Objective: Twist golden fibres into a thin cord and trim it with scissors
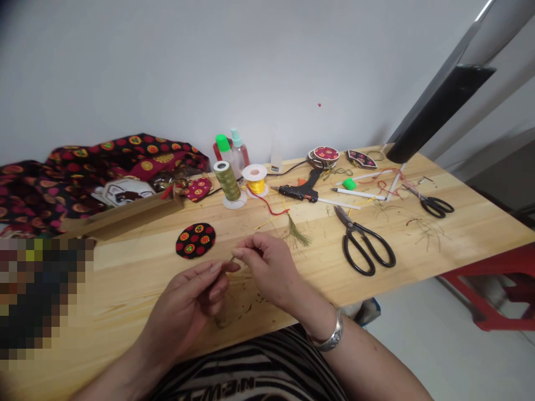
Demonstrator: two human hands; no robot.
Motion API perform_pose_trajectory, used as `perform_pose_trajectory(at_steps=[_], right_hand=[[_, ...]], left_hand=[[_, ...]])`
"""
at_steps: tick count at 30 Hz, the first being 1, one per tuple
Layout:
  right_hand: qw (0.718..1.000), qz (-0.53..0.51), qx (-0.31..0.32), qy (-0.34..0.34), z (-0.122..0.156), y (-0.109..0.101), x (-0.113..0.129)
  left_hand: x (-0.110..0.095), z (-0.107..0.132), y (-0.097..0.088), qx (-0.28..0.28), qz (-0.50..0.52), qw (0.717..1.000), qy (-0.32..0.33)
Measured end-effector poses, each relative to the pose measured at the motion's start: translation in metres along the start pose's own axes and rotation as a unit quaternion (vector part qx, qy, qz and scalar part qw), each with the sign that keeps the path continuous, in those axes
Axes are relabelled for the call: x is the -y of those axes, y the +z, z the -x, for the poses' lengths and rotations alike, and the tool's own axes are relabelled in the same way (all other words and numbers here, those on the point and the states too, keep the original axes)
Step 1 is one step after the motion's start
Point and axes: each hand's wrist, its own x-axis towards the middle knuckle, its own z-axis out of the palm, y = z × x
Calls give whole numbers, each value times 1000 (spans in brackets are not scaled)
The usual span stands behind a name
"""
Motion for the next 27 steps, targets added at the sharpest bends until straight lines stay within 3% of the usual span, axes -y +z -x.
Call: perform_pose_trajectory(at_steps=[12,22,27], right_hand=[[1000,-12,-7,1,0,-1,0],[1000,-18,-6,2,-1,2,-1],[996,-45,-18,69,1,-2,-4]], left_hand=[[6,-3,0,15,47,998,-30],[4,-2,3,-44,5,999,9],[4,-2,1,-49,-3,998,45]])
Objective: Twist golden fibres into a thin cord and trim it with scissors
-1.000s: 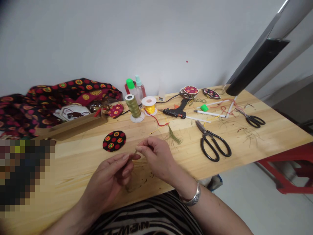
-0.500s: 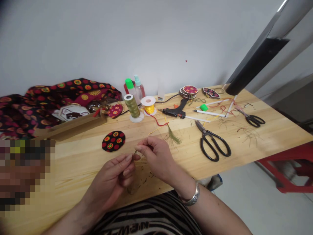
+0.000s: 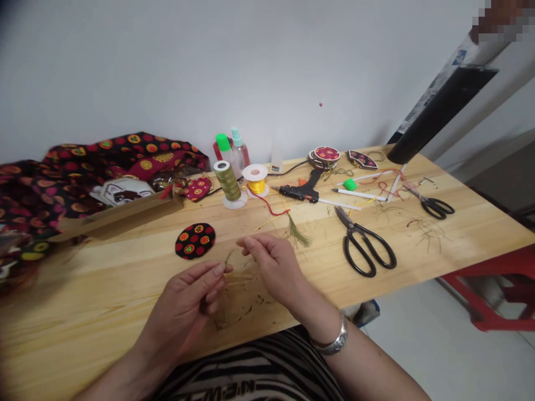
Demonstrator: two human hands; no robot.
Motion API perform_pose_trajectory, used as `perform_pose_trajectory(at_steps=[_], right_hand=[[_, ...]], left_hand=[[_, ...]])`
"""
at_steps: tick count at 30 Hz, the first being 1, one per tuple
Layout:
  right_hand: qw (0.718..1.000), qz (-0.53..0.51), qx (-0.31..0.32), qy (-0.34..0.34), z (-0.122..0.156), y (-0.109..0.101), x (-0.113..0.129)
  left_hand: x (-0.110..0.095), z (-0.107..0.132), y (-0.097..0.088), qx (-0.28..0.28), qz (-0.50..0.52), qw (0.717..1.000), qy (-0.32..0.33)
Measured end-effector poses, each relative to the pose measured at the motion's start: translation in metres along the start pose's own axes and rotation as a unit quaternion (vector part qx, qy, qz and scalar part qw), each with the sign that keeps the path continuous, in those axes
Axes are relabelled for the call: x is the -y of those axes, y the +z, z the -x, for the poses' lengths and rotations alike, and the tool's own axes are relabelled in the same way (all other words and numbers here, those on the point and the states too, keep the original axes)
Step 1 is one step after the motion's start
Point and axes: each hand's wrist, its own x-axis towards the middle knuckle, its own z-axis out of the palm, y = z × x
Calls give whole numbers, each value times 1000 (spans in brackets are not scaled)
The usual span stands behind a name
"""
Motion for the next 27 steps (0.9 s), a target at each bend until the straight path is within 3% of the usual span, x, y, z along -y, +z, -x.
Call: perform_pose_trajectory(at_steps=[4,7,11,16,27], right_hand=[[985,-107,72,114,5,3,-4],[969,-178,84,147,8,8,-3],[966,-209,66,140,7,13,0],[964,-224,52,132,6,15,2],[989,-129,39,60,0,11,8]], left_hand=[[1,0,-2,2,-24,999,37],[3,-1,-4,12,-76,995,67],[6,-1,-10,20,-152,985,84],[7,-1,-14,34,-167,983,71],[-6,-1,0,70,-9,997,-13]])
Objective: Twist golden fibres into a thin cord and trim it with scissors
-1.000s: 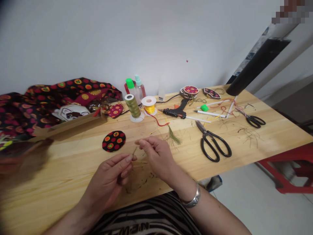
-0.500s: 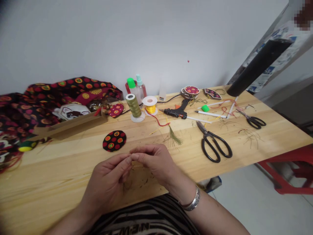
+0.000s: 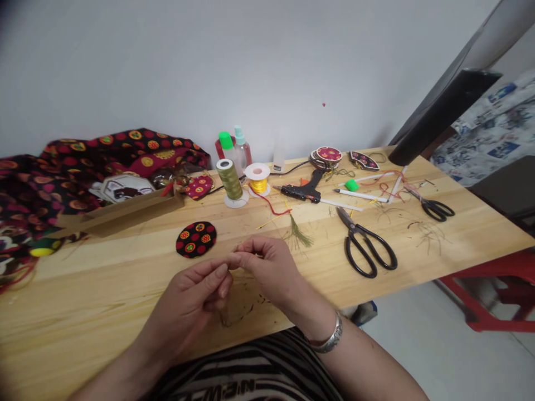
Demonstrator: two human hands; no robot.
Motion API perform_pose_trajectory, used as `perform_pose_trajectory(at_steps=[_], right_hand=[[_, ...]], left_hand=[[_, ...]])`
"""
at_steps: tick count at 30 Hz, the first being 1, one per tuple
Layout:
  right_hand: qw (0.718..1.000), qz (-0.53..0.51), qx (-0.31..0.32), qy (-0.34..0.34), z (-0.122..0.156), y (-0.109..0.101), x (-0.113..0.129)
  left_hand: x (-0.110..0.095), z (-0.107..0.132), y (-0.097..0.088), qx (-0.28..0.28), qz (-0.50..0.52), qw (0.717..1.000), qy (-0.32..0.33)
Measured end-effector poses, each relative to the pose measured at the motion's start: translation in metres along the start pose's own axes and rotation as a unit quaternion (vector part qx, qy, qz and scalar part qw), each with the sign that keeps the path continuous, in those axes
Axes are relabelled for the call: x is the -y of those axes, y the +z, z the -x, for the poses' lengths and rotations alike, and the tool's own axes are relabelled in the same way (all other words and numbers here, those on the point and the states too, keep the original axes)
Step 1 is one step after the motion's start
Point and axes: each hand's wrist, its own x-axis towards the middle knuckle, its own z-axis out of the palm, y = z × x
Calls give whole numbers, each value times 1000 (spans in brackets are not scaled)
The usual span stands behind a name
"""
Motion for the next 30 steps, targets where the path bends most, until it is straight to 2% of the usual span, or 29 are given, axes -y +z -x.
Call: perform_pose_trajectory(at_steps=[7,12,16,20,25,30], right_hand=[[998,49,15,-32,0,2,7],[998,26,43,-27,2,7,12],[997,32,51,-53,1,6,13],[994,18,44,-94,-1,3,8],[991,-64,93,-64,-2,7,-6],[985,-77,141,-66,-2,13,-11]], left_hand=[[-1,-1,-3,-3,-39,999,17],[-3,1,-5,-11,-94,995,39],[-4,1,-7,-10,-119,985,122],[-5,-1,-11,-54,-151,968,192],[-8,-3,-10,-80,-59,980,175],[-7,-6,-11,-65,-2,986,151]])
